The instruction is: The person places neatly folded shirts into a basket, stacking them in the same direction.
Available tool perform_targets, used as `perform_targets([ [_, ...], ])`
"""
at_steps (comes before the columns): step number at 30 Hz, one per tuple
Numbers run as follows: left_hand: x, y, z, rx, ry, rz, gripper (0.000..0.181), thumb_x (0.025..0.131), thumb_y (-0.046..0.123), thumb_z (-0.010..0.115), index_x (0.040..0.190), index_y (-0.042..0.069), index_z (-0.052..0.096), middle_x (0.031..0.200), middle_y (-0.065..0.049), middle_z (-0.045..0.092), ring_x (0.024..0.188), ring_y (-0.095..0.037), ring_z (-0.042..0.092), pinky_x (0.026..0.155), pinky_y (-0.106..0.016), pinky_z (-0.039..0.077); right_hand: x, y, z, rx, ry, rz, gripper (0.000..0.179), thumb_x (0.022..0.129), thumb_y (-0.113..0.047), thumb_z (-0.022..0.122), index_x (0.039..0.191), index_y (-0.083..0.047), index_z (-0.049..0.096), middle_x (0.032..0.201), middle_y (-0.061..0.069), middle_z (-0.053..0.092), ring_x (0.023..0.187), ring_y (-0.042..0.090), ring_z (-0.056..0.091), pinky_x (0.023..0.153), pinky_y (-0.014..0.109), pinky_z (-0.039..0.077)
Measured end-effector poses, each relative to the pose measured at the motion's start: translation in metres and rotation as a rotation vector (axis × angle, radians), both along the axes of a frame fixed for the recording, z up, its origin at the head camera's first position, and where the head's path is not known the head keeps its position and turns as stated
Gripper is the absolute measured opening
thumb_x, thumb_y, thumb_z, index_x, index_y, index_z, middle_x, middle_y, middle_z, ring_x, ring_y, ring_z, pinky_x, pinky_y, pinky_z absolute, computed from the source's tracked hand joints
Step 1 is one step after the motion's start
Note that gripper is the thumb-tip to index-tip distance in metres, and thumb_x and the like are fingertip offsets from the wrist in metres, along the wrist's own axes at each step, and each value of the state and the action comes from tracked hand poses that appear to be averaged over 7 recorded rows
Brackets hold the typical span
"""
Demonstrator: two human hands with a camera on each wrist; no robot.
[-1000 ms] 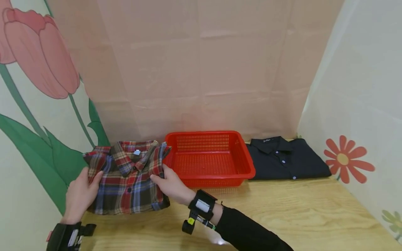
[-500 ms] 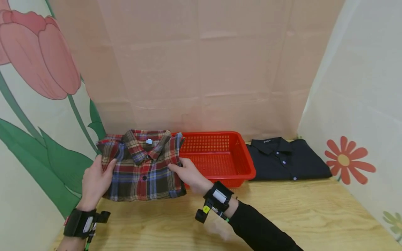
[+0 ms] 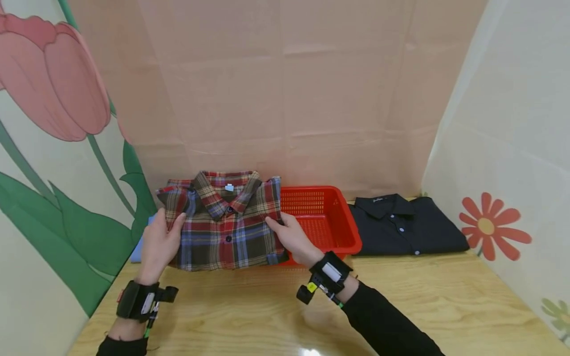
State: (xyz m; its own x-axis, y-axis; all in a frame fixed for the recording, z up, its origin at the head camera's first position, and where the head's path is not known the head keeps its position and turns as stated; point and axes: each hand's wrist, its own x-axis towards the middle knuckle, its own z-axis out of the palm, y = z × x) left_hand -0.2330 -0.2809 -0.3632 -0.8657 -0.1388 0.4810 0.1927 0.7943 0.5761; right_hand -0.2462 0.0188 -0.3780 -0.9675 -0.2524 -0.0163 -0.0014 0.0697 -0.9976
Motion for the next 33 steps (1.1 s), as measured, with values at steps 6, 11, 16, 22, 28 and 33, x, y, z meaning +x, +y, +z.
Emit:
perform_targets([
  [6, -0.002, -0.001, -0.004, 0.040, 0.006, -0.029, 0.034, 0.102, 0.032, 0.052, 0.105, -0.002, 0.050, 0.069, -0.014, 0.049, 0.056, -0.026, 0.048, 0.048, -0.032, 0.032, 0.001, -0.001, -0.006, 0.029, 0.026, -0.038, 0.030, 0.103, -0.034, 0.049, 0.118, -0.011, 0.060, 0.106, 0.008, 0.068, 0.091, 0.020, 0.062, 0.080, 0.032, 0.050],
  [11, -0.002, -0.004, -0.005, 0.062, 0.028, -0.046, 0.034, 0.102, 0.031, 0.052, 0.108, -0.002, 0.051, 0.069, -0.014, 0.050, 0.055, -0.025, 0.048, 0.049, -0.032, 0.032, 0.004, -0.005, -0.005, 0.026, 0.037, -0.046, 0.032, 0.104, -0.036, 0.046, 0.120, -0.011, 0.059, 0.107, 0.009, 0.069, 0.091, 0.021, 0.065, 0.080, 0.033, 0.052],
  [16, -0.001, -0.008, -0.007, 0.075, 0.051, -0.056, 0.035, 0.102, 0.032, 0.052, 0.110, -0.001, 0.052, 0.069, -0.014, 0.051, 0.055, -0.026, 0.048, 0.049, -0.033, 0.032, 0.006, -0.010, -0.002, 0.085, 0.073, -0.100, 0.030, 0.104, -0.037, 0.046, 0.113, -0.012, 0.058, 0.097, 0.006, 0.065, 0.083, 0.020, 0.060, 0.071, 0.031, 0.048],
  [22, -0.002, -0.010, -0.009, 0.073, 0.073, -0.073, 0.033, 0.102, 0.031, 0.051, 0.106, -0.001, 0.051, 0.068, -0.014, 0.049, 0.053, -0.026, 0.047, 0.048, -0.033, 0.032, 0.010, -0.015, -0.001, 0.178, 0.140, -0.169, 0.029, 0.104, -0.037, 0.045, 0.116, -0.013, 0.058, 0.094, 0.005, 0.060, 0.078, 0.019, 0.054, 0.067, 0.029, 0.043],
  [28, -0.004, -0.011, -0.011, 0.114, 0.058, -0.099, 0.037, 0.102, 0.035, 0.050, 0.113, 0.000, 0.051, 0.079, -0.019, 0.058, 0.063, -0.033, 0.056, 0.052, -0.036, 0.037, 0.012, -0.016, 0.000, 0.232, 0.204, -0.202, 0.033, 0.104, -0.038, 0.047, 0.118, -0.011, 0.059, 0.103, 0.010, 0.065, 0.086, 0.021, 0.057, 0.071, 0.030, 0.046],
  [33, -0.005, -0.012, -0.011, 0.176, 0.035, -0.144, 0.041, 0.102, 0.038, 0.049, 0.123, 0.001, 0.049, 0.089, -0.021, 0.061, 0.073, -0.036, 0.061, 0.058, -0.037, 0.040, 0.013, -0.016, 0.000, 0.248, 0.245, -0.215, 0.031, 0.104, -0.037, 0.046, 0.116, -0.012, 0.058, 0.100, 0.010, 0.061, 0.083, 0.022, 0.055, 0.069, 0.030, 0.043],
])
